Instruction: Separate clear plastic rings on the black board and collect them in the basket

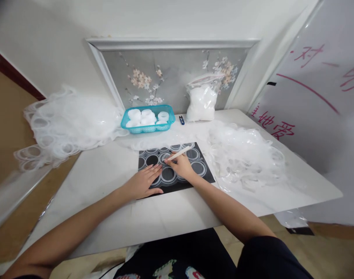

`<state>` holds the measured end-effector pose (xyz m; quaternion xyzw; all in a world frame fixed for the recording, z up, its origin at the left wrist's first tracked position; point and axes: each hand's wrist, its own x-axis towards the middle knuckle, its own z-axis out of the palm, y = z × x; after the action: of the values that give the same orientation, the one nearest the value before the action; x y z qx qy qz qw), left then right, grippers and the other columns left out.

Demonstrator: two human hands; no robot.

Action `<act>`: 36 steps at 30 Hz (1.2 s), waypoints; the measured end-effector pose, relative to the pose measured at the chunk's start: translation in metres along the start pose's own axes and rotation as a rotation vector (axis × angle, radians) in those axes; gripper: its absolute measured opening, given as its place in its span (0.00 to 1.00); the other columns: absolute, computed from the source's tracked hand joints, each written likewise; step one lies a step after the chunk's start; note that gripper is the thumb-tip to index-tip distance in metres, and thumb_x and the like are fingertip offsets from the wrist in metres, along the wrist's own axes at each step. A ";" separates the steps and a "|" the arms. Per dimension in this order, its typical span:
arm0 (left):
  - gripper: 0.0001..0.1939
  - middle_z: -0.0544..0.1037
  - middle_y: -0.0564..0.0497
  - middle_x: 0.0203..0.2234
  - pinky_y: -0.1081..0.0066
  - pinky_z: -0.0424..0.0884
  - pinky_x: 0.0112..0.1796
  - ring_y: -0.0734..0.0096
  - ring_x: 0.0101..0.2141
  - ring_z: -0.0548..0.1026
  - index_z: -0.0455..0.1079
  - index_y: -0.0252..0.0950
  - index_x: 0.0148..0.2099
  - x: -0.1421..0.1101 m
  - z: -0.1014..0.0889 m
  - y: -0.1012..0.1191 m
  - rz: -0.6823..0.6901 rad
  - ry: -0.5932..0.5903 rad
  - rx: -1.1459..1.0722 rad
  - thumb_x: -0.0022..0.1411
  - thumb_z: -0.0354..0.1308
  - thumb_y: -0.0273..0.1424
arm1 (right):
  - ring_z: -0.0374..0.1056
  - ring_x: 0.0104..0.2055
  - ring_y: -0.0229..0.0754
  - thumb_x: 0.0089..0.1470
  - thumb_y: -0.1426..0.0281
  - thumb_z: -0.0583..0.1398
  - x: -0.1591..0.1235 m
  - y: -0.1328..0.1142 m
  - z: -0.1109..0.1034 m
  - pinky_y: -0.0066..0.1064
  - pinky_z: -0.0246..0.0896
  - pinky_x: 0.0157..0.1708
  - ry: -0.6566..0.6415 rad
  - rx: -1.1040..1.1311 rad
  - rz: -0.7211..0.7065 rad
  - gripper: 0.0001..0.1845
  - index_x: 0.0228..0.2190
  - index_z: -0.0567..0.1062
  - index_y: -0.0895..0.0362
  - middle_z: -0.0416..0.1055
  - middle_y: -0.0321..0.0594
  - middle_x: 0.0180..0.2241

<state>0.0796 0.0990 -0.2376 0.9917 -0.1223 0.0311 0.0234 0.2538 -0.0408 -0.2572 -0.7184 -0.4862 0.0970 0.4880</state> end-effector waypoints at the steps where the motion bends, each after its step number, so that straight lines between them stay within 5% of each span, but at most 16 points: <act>1: 0.43 0.59 0.31 0.61 0.55 0.52 0.61 0.50 0.62 0.58 0.58 0.22 0.62 0.000 -0.001 0.000 0.002 -0.011 -0.002 0.64 0.40 0.58 | 0.71 0.49 0.49 0.56 0.64 0.60 0.000 0.000 0.000 0.46 0.55 0.58 0.003 0.004 -0.001 0.10 0.28 0.78 0.55 0.78 0.40 0.32; 7: 0.43 0.58 0.32 0.61 0.56 0.51 0.61 0.51 0.62 0.57 0.59 0.22 0.62 0.001 -0.003 0.000 0.002 -0.036 0.019 0.64 0.40 0.58 | 0.70 0.51 0.49 0.57 0.66 0.60 0.000 -0.001 0.000 0.46 0.56 0.58 -0.012 -0.051 -0.005 0.08 0.29 0.78 0.54 0.79 0.40 0.34; 13: 0.46 0.57 0.33 0.62 0.55 0.50 0.62 0.51 0.63 0.56 0.55 0.22 0.64 0.001 -0.006 -0.002 0.002 -0.067 -0.014 0.62 0.41 0.59 | 0.58 0.61 0.53 0.61 0.70 0.54 -0.016 -0.008 0.006 0.54 0.44 0.61 -0.069 -0.469 -0.215 0.11 0.36 0.77 0.53 0.77 0.41 0.41; 18: 0.49 0.57 0.33 0.62 0.58 0.47 0.63 0.52 0.63 0.56 0.57 0.23 0.64 0.002 -0.010 -0.001 -0.002 -0.081 -0.057 0.57 0.48 0.61 | 0.58 0.61 0.52 0.57 0.74 0.56 -0.008 -0.011 0.008 0.49 0.40 0.62 -0.105 -0.615 -0.321 0.09 0.36 0.77 0.54 0.78 0.43 0.37; 21: 0.49 0.57 0.35 0.63 0.59 0.47 0.63 0.53 0.63 0.56 0.58 0.26 0.64 0.002 -0.014 0.002 -0.030 -0.098 -0.067 0.54 0.52 0.62 | 0.65 0.52 0.50 0.52 0.76 0.58 0.021 -0.010 -0.018 0.42 0.50 0.58 0.190 -0.496 -0.153 0.09 0.33 0.77 0.55 0.77 0.44 0.35; 23: 0.49 0.57 0.37 0.63 0.58 0.49 0.62 0.53 0.63 0.56 0.58 0.29 0.64 0.003 -0.018 0.004 -0.060 -0.118 -0.066 0.54 0.52 0.62 | 0.65 0.49 0.52 0.59 0.73 0.49 0.039 -0.006 -0.046 0.45 0.54 0.52 0.421 -0.470 -0.020 0.16 0.38 0.76 0.59 0.75 0.52 0.39; 26: 0.43 0.63 0.39 0.60 0.59 0.57 0.59 0.51 0.60 0.62 0.64 0.31 0.60 0.009 -0.026 0.006 -0.090 -0.108 -0.060 0.56 0.51 0.61 | 0.66 0.47 0.54 0.62 0.68 0.43 0.043 0.004 -0.082 0.47 0.55 0.50 0.548 -0.405 0.068 0.22 0.41 0.74 0.63 0.73 0.56 0.41; 30: 0.34 0.75 0.40 0.50 0.60 0.65 0.51 0.53 0.51 0.72 0.71 0.30 0.52 0.031 -0.033 0.010 -0.143 -0.024 -0.058 0.67 0.40 0.54 | 0.70 0.40 0.49 0.56 0.67 0.54 0.009 0.017 -0.086 0.38 0.60 0.46 0.336 -0.261 0.054 0.12 0.30 0.76 0.58 0.76 0.46 0.34; 36: 0.35 0.62 0.39 0.61 0.60 0.53 0.60 0.55 0.61 0.60 0.61 0.28 0.62 0.051 -0.015 0.018 -0.049 -0.015 -0.049 0.66 0.46 0.52 | 0.73 0.34 0.45 0.56 0.62 0.56 -0.017 0.026 -0.049 0.32 0.64 0.34 0.154 -0.093 0.069 0.14 0.30 0.76 0.58 0.77 0.43 0.31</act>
<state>0.1232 0.0697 -0.2186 0.9938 -0.0989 0.0199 0.0473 0.2908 -0.0851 -0.2588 -0.7620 -0.4263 0.0355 0.4861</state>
